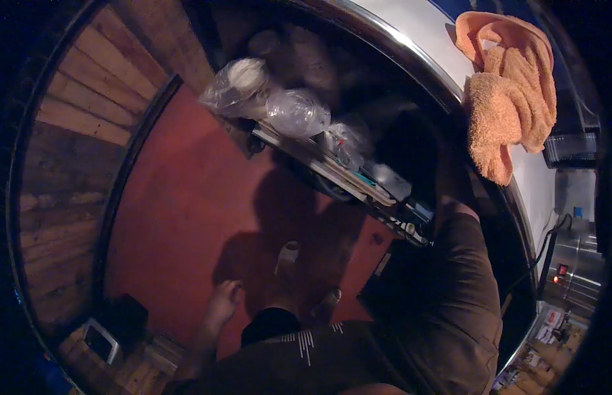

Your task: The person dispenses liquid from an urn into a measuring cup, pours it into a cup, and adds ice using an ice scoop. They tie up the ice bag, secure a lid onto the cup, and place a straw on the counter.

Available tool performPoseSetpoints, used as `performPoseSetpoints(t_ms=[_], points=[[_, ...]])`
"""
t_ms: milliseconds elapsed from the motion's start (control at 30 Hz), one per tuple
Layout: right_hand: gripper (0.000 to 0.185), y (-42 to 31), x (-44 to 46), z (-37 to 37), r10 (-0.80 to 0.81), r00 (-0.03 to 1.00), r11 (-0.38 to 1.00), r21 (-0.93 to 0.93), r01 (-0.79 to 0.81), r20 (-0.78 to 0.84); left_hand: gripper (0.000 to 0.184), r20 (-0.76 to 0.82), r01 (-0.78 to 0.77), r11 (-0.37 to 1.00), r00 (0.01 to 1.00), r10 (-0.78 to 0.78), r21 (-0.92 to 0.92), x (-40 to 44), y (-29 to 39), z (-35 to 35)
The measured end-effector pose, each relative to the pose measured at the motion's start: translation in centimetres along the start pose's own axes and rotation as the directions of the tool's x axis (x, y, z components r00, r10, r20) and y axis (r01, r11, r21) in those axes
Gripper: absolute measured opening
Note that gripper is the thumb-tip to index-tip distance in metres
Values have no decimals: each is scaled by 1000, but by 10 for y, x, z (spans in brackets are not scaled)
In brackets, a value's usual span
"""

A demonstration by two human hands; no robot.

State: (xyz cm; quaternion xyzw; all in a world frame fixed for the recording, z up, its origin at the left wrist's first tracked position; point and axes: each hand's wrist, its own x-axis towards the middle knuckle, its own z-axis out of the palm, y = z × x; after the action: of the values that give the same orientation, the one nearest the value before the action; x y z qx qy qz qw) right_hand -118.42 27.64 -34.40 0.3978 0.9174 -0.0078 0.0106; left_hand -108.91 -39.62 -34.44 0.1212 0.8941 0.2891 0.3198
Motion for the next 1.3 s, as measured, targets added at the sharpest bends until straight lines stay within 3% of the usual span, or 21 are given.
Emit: performPoseSetpoints(t_ms=[167,267,433,567,667,767,867,933,967,1033,1067,1100,1133,1167,1200,1233,1267,1300], points=[[35,2,0,-2,-17,1000,1000,-11,17,-10,26,-69,39,998,997,-42,-40,-4,-26,32],[36,4,0,-2,-29,999,999,-22,28,-20,27,-5,100,990,995,-101,-97,-7,-32,42],[36,1,4,-5,-43,998,999,-20,42,-53,23,24,111,994,994,-110,-15,-19,-30,47],[37,-9,11,-8,-40,995,999,1,41,-96,21,34,65,993,997,-62,-101,-32,-31,46],[37,-12,11,-13,-24,991,999,33,29,-135,21,-50,-14,991,999,7,-131,-41,-18,43],[38,-9,9,-16,-8,974,994,102,32,-225,21,8,35,999,999,-35,24,-36,5,35],[38,-2,9,7,-29,864,945,267,187,-502,22,-27,-163,987,986,163,-1,-27,24,22],[39,-9,-15,-2,-135,787,978,46,203,-602,21,-64,-308,950,948,311,57,-20,57,0],[33,-10,-42,-15,-184,816,983,-115,145,-547,21,-76,-380,920,919,387,92,-14,79,-13],[21,-32,-116,-76,-280,860,894,-443,71,-428,19,-70,-407,905,913,401,-123,2,132,-39],[15,-32,-158,-101,-123,847,980,70,186,-518,19,-125,-506,857,860,495,-93,13,155,-49],[9,-29,-193,-117,62,846,783,552,288,-529,18,-173,-600,798,794,584,-62,26,181,-60],[9,-27,-221,-128,61,773,724,561,401,-631,18,-280,-712,702,679,678,-27,36,216,-76],[8,-19,-255,-136,75,856,711,629,314,-512,23,-345,-802,596,555,757,18,45,255,-96],[8,-11,-287,-150,21,872,699,631,336,-489,29,-393,-801,597,561,728,-38,52,289,-111],[8,1,-315,-160,-20,895,694,638,333,-446,36,-480,-857,510,419,771,71,58,327,-127],[8,6,-346,-191,13,955,630,744,223,-297,43,-536,-887,447,321,781,119,59,364,-142],[10,18,-368,-212,-13,954,676,700,229,-300,54,-556,-884,465,366,746,42,56,403,-154]])
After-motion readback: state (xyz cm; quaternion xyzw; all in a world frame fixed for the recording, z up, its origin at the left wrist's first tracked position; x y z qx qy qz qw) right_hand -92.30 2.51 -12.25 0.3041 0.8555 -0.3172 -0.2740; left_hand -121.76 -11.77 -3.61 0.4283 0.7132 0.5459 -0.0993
